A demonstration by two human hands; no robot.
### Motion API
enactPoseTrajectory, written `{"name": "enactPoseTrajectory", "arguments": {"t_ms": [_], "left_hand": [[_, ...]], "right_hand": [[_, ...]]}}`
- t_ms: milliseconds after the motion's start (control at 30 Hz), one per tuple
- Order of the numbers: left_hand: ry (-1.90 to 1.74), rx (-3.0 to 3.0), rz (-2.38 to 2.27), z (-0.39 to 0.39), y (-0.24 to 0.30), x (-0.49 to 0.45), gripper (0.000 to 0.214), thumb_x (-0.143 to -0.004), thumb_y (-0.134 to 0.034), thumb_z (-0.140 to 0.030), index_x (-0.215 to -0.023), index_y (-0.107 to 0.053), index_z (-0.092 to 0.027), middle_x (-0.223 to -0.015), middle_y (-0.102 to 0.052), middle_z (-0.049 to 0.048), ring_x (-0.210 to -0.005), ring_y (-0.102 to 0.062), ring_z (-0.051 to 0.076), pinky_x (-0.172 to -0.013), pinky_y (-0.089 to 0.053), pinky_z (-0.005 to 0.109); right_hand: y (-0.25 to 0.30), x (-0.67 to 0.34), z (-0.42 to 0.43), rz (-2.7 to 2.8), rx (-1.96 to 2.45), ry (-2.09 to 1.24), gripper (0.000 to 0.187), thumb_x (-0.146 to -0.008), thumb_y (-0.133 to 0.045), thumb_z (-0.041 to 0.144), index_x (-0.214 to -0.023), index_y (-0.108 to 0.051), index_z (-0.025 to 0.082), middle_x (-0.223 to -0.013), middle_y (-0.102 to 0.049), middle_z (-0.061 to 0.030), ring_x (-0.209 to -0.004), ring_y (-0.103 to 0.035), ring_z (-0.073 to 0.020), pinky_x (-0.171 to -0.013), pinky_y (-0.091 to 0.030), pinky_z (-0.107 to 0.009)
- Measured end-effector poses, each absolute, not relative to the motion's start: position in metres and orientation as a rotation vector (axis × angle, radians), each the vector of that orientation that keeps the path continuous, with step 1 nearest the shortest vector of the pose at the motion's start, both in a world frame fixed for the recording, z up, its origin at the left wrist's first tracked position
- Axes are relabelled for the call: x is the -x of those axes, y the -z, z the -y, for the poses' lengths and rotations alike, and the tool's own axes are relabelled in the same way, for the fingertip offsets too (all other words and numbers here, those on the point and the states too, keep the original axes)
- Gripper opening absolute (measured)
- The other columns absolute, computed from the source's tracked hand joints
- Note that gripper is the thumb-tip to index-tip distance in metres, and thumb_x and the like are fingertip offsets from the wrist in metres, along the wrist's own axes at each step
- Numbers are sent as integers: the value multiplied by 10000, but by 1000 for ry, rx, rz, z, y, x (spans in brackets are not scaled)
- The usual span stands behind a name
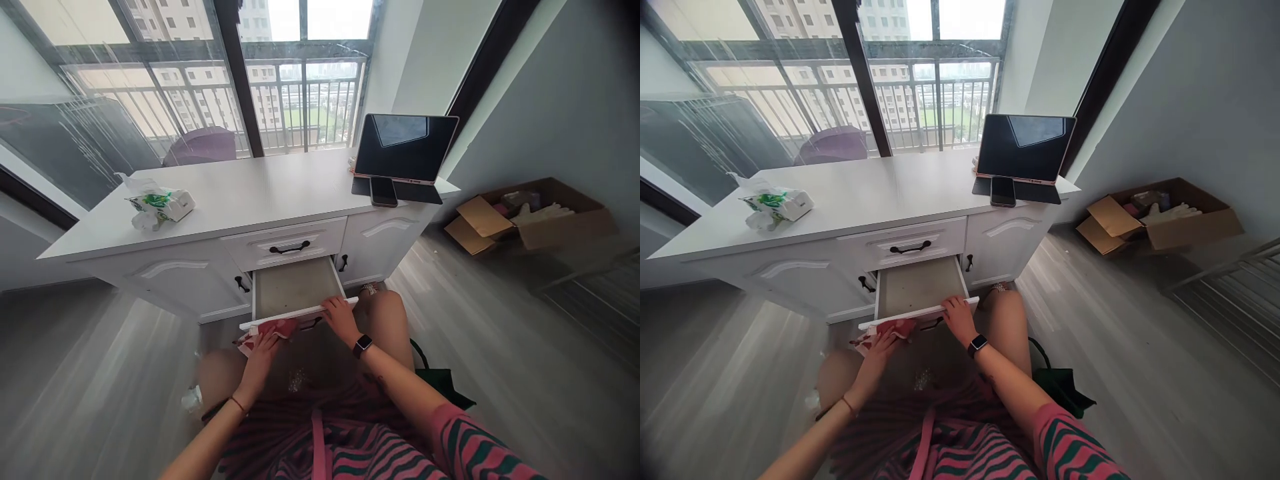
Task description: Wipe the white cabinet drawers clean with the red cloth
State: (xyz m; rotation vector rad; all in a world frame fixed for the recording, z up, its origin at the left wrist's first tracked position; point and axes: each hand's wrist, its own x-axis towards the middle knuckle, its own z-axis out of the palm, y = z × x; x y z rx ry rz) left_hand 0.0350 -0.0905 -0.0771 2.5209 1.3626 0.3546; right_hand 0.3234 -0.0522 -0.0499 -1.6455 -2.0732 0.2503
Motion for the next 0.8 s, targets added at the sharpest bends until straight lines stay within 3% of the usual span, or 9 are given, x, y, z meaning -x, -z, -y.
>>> {"name": "enactPoseTrajectory", "arguments": {"t_ms": [100,267,467,567,667,800], "left_hand": [[-597,-1994,-1340,96,69,-48,670,-674,-359,14,-1255,-598,-216,-1371,-539,55,-1346,-386,219,-1093,-353,465],[-736,-1030,-1228,115,42,-73,726,-679,-382,-2,-1384,-452,-166,-1283,-611,99,-1115,-618,220,-940,-516,401],[-1026,-98,-970,159,17,-89,606,-668,-583,0,-1247,-598,-179,-829,-759,59,-834,-713,249,-857,-543,403],[-1010,64,-884,173,18,-81,576,-648,-623,3,-1190,-645,-189,-822,-761,56,-892,-703,284,-890,-521,417],[-952,144,-959,180,20,-65,463,-666,-667,-77,-1111,-696,-203,-855,-763,64,-1001,-667,319,-941,-486,448],[-1018,101,-1076,183,9,-55,401,-700,-699,-217,-1101,-701,-235,-905,-759,62,-1125,-601,328,-995,-450,467]], "right_hand": [[50,-321,46,2091,1658,-223,124,-860,-593,212,-968,-651,234,-1034,-641,-74,-1005,-526,-274,-800,-399,-393],[46,-326,28,2139,1702,-180,128,-843,-637,277,-963,-668,242,-1017,-625,-69,-987,-520,-266,-785,-391,-371],[35,-312,-16,2117,1932,-209,186,-868,-594,287,-1032,-634,210,-1079,-606,-91,-1062,-503,-254,-827,-376,-335],[33,-306,-39,2057,1994,-225,238,-881,-568,282,-1087,-585,165,-1011,-639,-105,-993,-547,-248,-792,-380,-322],[36,-302,-57,2006,2041,-271,184,-897,-537,295,-985,-602,147,-900,-661,-107,-926,-576,-244,-781,-380,-316],[39,-297,-76,1962,2025,-340,194,-924,-462,237,-954,-621,130,-983,-650,-132,-1000,-549,-240,-857,-368,-316]]}}
